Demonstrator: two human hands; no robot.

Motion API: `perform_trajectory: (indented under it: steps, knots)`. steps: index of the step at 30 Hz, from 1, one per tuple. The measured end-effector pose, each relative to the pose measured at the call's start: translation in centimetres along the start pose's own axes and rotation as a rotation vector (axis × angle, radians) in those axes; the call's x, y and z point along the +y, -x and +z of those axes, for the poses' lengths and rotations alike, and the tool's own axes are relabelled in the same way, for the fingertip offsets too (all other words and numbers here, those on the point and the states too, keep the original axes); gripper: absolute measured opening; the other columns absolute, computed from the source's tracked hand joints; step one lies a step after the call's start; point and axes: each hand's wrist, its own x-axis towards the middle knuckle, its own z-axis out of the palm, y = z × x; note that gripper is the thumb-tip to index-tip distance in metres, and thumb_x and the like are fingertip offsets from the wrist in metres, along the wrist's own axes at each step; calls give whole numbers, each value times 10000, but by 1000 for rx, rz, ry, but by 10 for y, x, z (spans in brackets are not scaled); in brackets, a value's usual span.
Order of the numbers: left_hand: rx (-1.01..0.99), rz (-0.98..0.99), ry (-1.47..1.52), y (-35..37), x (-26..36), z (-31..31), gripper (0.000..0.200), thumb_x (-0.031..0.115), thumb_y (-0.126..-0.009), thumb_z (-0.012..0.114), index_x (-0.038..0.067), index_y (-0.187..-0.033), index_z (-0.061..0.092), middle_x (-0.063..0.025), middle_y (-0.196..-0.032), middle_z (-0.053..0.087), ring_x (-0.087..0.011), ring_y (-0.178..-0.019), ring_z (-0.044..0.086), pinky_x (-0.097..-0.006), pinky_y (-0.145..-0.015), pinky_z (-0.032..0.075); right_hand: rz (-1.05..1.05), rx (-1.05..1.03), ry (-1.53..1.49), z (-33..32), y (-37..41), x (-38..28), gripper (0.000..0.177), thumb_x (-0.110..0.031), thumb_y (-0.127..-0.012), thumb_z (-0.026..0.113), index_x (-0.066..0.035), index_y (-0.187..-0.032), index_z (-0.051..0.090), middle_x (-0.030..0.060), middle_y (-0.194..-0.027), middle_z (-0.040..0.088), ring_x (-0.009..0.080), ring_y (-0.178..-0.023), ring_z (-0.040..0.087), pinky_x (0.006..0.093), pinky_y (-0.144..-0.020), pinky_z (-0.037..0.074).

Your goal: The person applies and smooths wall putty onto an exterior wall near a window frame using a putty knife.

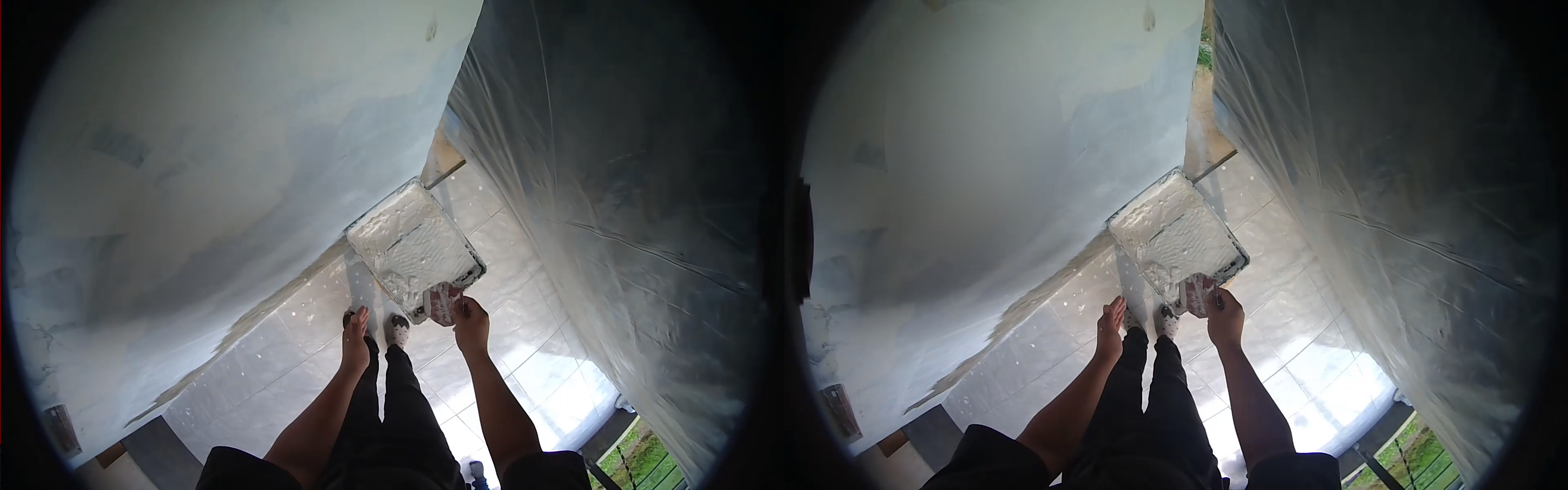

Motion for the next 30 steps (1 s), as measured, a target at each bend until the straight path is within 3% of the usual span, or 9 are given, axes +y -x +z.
perform_trajectory:
  steps: [1, 2, 3, 4, 6, 15, 21, 24, 30]
  knots:
    - [64, -120, 92, -7, -2, 12, 834, 634, -1046, 289, -60, -1496, 393, -235, -1523, 449, -326, -1456, 388, -425, -1219, 251, 28, -20, 11, 8, -7, 13, 188, -159, -957, 658, -3, -1056, 690, 71, -760, 680, 133, -589, 594, 305, -561, 488]
    - [127, -224, 185, -23, 0, 21, 831, 639, -1045, 300, -58, -1479, 426, -224, -1491, 496, -318, -1434, 425, -413, -1206, 273, -81, 11, 108, 18, -20, 16, 199, -168, -951, 656, -7, -1065, 686, 106, -783, 691, 195, -633, 630, 342, -607, 507]
    - [137, -244, 185, -39, -9, 23, 831, 639, -1045, 300, -58, -1479, 426, -224, -1491, 496, -318, -1434, 425, -413, -1206, 273, -190, 42, 204, 30, -31, 20, 211, -177, -946, 655, -11, -1074, 683, 142, -805, 703, 256, -676, 666, 378, -652, 527]
    - [146, -290, 249, -49, -23, 24, 868, 676, -1026, 298, -55, -1473, 436, -216, -1487, 503, -304, -1427, 434, -410, -1205, 276, -169, 22, 214, 41, -36, 28, 211, -177, -946, 655, -11, -1074, 683, 142, -805, 703, 256, -676, 666, 378, -652, 527]
    - [160, -334, 320, -66, -36, 27, 906, 714, -1007, 296, -51, -1468, 445, -208, -1483, 510, -291, -1420, 444, -407, -1205, 278, -150, 7, 144, 62, -54, 34, 222, -180, -935, 648, -18, -1084, 676, 192, -853, 704, 353, -786, 691, 427, -725, 529]
    - [116, -349, 228, -86, -55, 33, 1001, 777, -971, 250, -72, -1480, 402, -229, -1493, 486, -291, -1423, 434, -413, -1214, 262, -119, -168, 206, 115, -77, 37, 194, -193, -932, 638, -18, -1017, 653, 216, -888, 704, 414, -846, 688, 455, -736, 528]
    - [100, -327, 276, -85, -57, 42, 987, 765, -980, 248, -76, -1470, 411, -231, -1477, 500, -289, -1409, 448, -414, -1211, 269, -217, -150, 257, 127, -74, 39, 156, -163, -942, 606, -9, -964, 619, 236, -863, 678, 445, -840, 665, 481, -722, 515]
    - [127, -349, 335, -86, -55, 47, 999, 773, -975, 241, -81, -1463, 416, -234, -1469, 502, -294, -1400, 453, -416, -1210, 272, -210, -165, 266, 130, -74, 39, 153, -154, -956, 547, -16, -971, 612, 254, -944, 668, 462, -913, 651, 514, -768, 513]
    - [120, -373, 398, -91, -53, 46, 1032, 795, -960, 237, -90, -1463, 406, -244, -1486, 475, -315, -1404, 442, -421, -1211, 275, -156, -164, 235, 134, -73, 39, 153, -147, -954, 541, -14, -982, 613, 258, -944, 661, 465, -920, 645, 516, -773, 510]
